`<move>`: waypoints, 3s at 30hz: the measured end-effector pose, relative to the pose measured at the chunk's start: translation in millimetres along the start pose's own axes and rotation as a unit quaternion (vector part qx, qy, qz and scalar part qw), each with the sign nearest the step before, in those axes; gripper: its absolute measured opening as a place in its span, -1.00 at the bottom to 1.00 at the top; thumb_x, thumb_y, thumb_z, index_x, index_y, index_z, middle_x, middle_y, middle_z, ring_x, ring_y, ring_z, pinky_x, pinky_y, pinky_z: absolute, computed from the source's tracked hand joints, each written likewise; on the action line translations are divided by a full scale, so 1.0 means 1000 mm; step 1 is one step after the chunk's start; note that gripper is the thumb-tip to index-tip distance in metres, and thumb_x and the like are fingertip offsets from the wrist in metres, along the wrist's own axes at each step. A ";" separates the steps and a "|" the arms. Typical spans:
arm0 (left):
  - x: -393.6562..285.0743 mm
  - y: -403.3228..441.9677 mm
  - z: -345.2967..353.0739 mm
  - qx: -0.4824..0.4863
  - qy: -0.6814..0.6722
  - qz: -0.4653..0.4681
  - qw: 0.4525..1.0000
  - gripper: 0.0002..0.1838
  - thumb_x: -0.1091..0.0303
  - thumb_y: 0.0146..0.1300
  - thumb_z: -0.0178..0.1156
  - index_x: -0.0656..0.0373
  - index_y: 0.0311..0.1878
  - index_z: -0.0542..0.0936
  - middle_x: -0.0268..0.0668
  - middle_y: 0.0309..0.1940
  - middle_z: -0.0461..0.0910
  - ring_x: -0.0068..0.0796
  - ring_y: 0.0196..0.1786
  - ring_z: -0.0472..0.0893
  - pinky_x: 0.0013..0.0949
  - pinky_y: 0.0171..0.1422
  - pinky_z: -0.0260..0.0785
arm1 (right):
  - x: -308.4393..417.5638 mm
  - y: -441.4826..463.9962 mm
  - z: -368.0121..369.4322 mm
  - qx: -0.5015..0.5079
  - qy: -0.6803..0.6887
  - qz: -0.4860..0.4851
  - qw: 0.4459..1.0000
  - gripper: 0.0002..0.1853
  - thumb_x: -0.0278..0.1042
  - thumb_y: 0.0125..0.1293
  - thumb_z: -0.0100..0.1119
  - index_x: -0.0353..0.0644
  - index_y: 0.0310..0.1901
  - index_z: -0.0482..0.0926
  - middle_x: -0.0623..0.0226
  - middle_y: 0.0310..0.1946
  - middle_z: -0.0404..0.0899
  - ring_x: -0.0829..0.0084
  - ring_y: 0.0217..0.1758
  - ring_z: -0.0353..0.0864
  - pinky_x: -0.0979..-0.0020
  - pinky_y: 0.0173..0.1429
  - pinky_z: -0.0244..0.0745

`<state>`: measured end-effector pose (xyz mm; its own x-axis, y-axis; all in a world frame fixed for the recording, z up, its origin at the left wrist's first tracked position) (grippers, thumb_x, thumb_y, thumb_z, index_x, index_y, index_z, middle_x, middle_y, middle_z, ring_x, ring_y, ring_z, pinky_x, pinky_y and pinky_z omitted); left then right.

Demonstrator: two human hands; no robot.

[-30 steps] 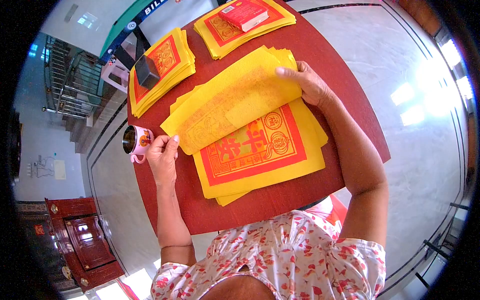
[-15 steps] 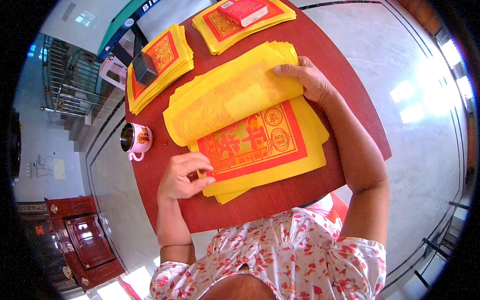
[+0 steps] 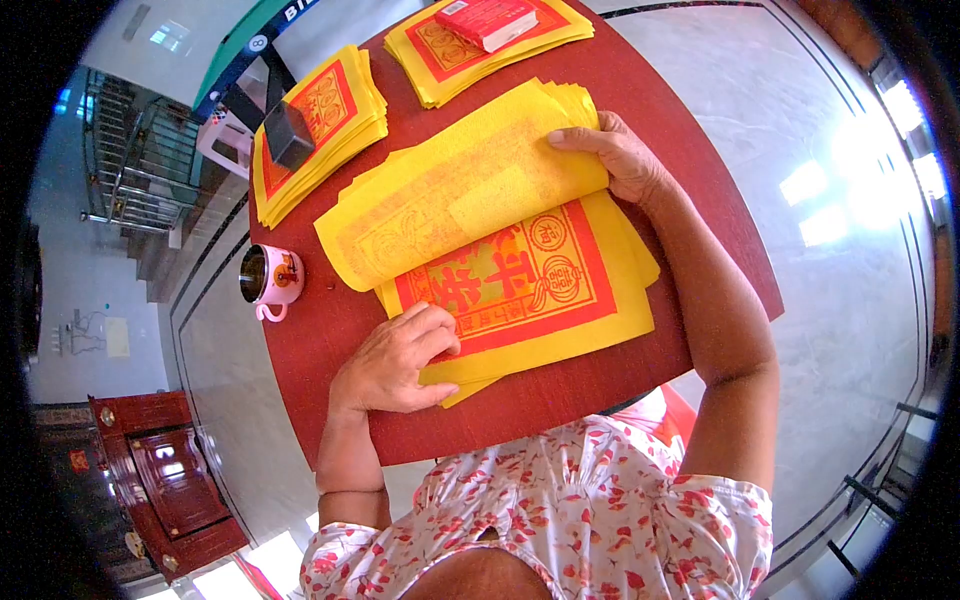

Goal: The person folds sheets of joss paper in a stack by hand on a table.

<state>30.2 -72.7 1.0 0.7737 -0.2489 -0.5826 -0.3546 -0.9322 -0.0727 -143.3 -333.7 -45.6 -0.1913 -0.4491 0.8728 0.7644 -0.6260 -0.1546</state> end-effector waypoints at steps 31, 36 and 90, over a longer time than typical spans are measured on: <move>0.002 0.001 0.001 -0.004 -0.010 0.006 1.000 -0.64 0.38 -0.26 0.32 0.23 -0.33 0.45 -0.12 -0.21 0.40 -0.14 -0.13 0.44 -0.22 -0.04 0.35 | -0.002 0.001 -0.002 0.001 -0.013 -0.009 1.000 -0.64 -0.38 0.12 0.24 -0.39 -0.08 0.49 0.12 -0.22 0.60 0.40 -0.24 0.65 0.37 -0.12 0.60; 0.004 0.000 0.002 -0.005 0.000 0.016 1.000 -0.65 0.43 -0.28 0.27 0.25 -0.33 0.45 -0.11 -0.22 0.40 -0.13 -0.13 0.44 -0.22 -0.07 0.37 | -0.002 0.001 -0.002 0.006 -0.016 -0.007 1.000 -0.63 -0.37 0.12 0.25 -0.39 -0.07 0.48 0.13 -0.22 0.60 0.40 -0.25 0.65 0.37 -0.12 0.59; 0.027 -0.029 -0.025 -0.493 -0.078 -0.070 0.864 -0.89 0.56 0.01 0.26 0.25 -0.49 0.50 -0.40 -0.62 0.45 -0.67 -0.57 0.39 -0.59 -0.52 0.16 | 0.001 -0.003 0.001 0.006 -0.016 -0.006 1.000 -0.66 -0.38 0.09 0.26 -0.39 -0.12 0.50 0.16 -0.24 0.61 0.41 -0.27 0.65 0.40 -0.14 0.58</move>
<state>74.5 -58.6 7.1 0.6651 -0.1493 -0.7316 0.4154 -0.7402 0.5287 -145.0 -332.2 -44.1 -0.1817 -0.4212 0.8886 0.7697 -0.6233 -0.1380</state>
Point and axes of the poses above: each hand's wrist, its own y-axis towards the middle knuckle, its own z-axis out of the palm, x = y × z, the point moved 1 cm from there along y, towards the middle knuckle
